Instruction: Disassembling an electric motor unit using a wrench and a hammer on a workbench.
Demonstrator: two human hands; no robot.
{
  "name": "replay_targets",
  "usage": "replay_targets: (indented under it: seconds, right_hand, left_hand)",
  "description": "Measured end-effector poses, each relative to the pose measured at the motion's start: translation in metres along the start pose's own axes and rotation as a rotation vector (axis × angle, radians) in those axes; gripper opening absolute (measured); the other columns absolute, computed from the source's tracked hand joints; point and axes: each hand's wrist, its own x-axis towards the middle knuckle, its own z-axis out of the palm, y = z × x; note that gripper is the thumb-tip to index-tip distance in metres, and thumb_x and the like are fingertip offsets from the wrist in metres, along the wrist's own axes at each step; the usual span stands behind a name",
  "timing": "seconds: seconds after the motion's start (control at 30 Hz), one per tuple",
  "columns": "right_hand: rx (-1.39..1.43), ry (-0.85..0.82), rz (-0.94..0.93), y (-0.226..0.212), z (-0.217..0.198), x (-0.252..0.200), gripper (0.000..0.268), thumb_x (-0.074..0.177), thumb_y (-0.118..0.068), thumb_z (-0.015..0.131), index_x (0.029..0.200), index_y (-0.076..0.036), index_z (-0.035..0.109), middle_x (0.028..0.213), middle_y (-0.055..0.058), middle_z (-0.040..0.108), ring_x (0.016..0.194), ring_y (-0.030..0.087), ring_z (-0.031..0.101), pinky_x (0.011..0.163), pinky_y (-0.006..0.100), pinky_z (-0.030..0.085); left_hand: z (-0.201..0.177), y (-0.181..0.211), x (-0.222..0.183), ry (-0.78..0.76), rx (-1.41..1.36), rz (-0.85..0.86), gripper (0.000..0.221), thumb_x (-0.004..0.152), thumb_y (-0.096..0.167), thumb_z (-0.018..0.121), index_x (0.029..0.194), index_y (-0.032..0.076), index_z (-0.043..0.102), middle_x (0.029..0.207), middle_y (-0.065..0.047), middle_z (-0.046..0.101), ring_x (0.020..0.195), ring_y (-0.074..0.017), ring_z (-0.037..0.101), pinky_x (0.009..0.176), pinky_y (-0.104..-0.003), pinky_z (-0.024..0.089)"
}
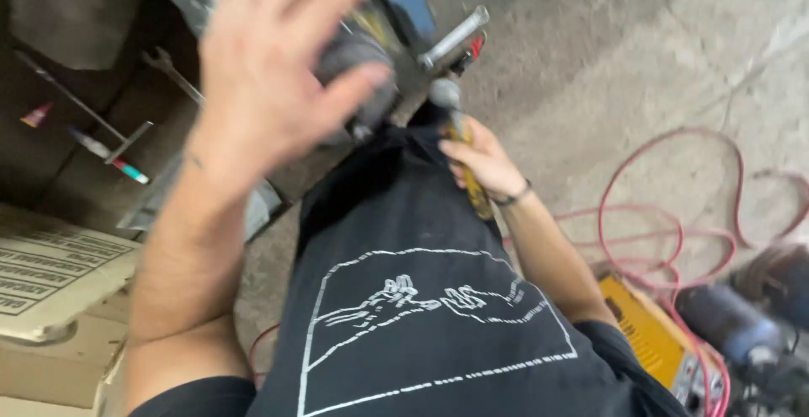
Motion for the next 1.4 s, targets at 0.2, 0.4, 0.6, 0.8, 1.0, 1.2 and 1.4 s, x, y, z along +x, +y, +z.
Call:
replay_targets:
  seconds: [0.2, 0.4, 0.6, 0.8, 1.0, 1.2, 1.4]
  right_hand:
    - [0.000, -0.139, -0.202, 0.012, 0.031, 0.015, 0.023, 0.101, -0.026, 0.062, 0.107, -0.011, 0.045, 0.067, 0.000, 0.043, 0.045, 0.008, 0.047, 0.035, 0.023, 0.044]
    - [0.147, -0.197, -0.315, 0.003, 0.053, 0.022, 0.038, 0.103, -0.051, 0.048, 0.111, -0.013, 0.049, 0.074, 0.006, 0.047, 0.049, 0.010, 0.046, 0.037, 0.022, 0.040]
    - [0.138, -0.158, -0.269, 0.007, 0.066, 0.022, 0.048, 0.099, -0.057, 0.045, 0.109, -0.010, 0.049, 0.072, 0.004, 0.045, 0.047, 0.008, 0.045, 0.034, 0.021, 0.040]
    - [0.235, -0.092, -0.241, 0.013, 0.079, 0.034, 0.042, 0.101, -0.052, 0.045, 0.107, -0.011, 0.053, 0.069, 0.003, 0.047, 0.045, 0.009, 0.045, 0.032, 0.022, 0.038]
    - [0.331, -0.043, -0.210, 0.012, 0.084, 0.029, 0.044, 0.099, -0.054, 0.046, 0.106, -0.010, 0.053, 0.066, 0.004, 0.045, 0.041, 0.010, 0.042, 0.029, 0.024, 0.037]
    - [0.335, -0.201, -0.237, 0.012, 0.083, 0.023, 0.045, 0.098, -0.055, 0.053, 0.109, -0.011, 0.051, 0.070, 0.003, 0.044, 0.045, 0.009, 0.042, 0.032, 0.022, 0.038]
    - [0.245, -0.075, -0.293, 0.016, 0.087, 0.024, 0.050, 0.097, -0.058, 0.050, 0.103, -0.008, 0.050, 0.058, 0.003, 0.044, 0.036, 0.011, 0.044, 0.027, 0.025, 0.037]
  left_hand:
    - [-0.001, -0.004, -0.003, -0.131, 0.141, 0.024, 0.061, 0.094, 0.036, 0.094, 0.139, 0.004, 0.069, 0.121, -0.023, 0.068, 0.103, -0.0453, 0.060, 0.081, -0.054, 0.047]
    - [0.003, -0.015, -0.016, -0.107, 0.173, 0.054, 0.041, 0.106, 0.036, 0.091, 0.128, 0.004, 0.076, 0.117, -0.016, 0.073, 0.105, -0.0400, 0.063, 0.082, -0.049, 0.047]
    - [0.006, -0.024, -0.022, -0.122, 0.238, 0.015, 0.040, 0.112, 0.042, 0.089, 0.122, 0.005, 0.078, 0.110, -0.012, 0.074, 0.099, -0.0379, 0.068, 0.074, -0.051, 0.049]
    - [0.007, -0.021, -0.018, -0.042, 0.229, 0.099, 0.048, 0.123, 0.047, 0.079, 0.132, 0.000, 0.075, 0.120, -0.016, 0.075, 0.104, -0.0407, 0.069, 0.076, -0.051, 0.050]
    - [0.009, -0.023, -0.018, -0.046, 0.184, 0.085, 0.043, 0.119, 0.044, 0.080, 0.125, 0.002, 0.079, 0.112, -0.014, 0.074, 0.101, -0.0384, 0.066, 0.077, -0.050, 0.048]
    - [0.012, -0.026, -0.020, -0.054, 0.216, 0.026, 0.045, 0.119, 0.051, 0.083, 0.119, 0.006, 0.075, 0.088, -0.009, 0.067, 0.089, -0.0389, 0.068, 0.071, -0.051, 0.047]
    - [0.010, -0.020, -0.015, -0.047, 0.170, 0.011, 0.034, 0.106, 0.038, 0.087, 0.114, 0.006, 0.078, 0.103, -0.010, 0.075, 0.093, -0.0365, 0.067, 0.071, -0.049, 0.047]
